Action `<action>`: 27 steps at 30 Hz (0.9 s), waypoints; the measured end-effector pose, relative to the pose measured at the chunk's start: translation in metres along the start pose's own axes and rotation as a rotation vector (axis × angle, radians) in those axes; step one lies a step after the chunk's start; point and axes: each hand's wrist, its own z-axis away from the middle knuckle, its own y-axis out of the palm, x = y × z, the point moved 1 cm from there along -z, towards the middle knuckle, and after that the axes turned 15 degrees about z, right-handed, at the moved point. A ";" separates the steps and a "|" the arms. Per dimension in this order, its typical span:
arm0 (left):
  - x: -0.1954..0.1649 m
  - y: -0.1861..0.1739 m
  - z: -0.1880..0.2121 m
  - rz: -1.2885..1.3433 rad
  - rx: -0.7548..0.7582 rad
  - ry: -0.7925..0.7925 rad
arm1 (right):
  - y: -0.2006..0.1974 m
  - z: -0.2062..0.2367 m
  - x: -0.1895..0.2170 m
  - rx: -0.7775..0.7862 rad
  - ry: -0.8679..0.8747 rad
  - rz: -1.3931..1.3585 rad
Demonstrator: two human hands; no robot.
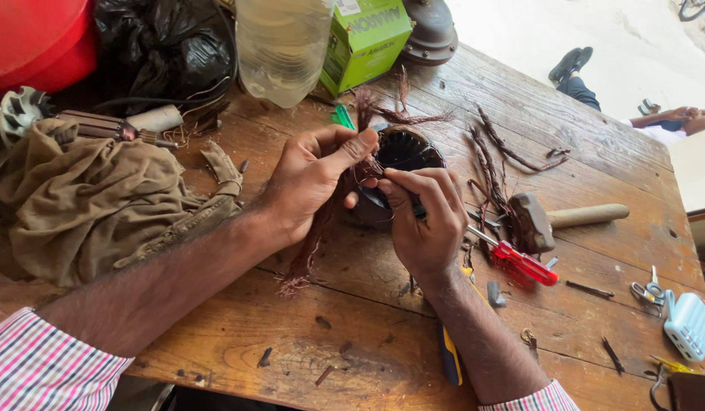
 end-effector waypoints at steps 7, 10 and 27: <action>-0.002 0.003 0.003 0.007 -0.023 0.009 | -0.001 0.001 -0.001 -0.005 -0.005 0.006; -0.001 0.001 0.003 -0.030 -0.043 0.022 | 0.000 0.001 -0.001 0.002 -0.021 -0.014; 0.152 0.034 0.000 -0.410 0.008 0.254 | -0.009 0.047 -0.042 -0.138 -0.160 0.023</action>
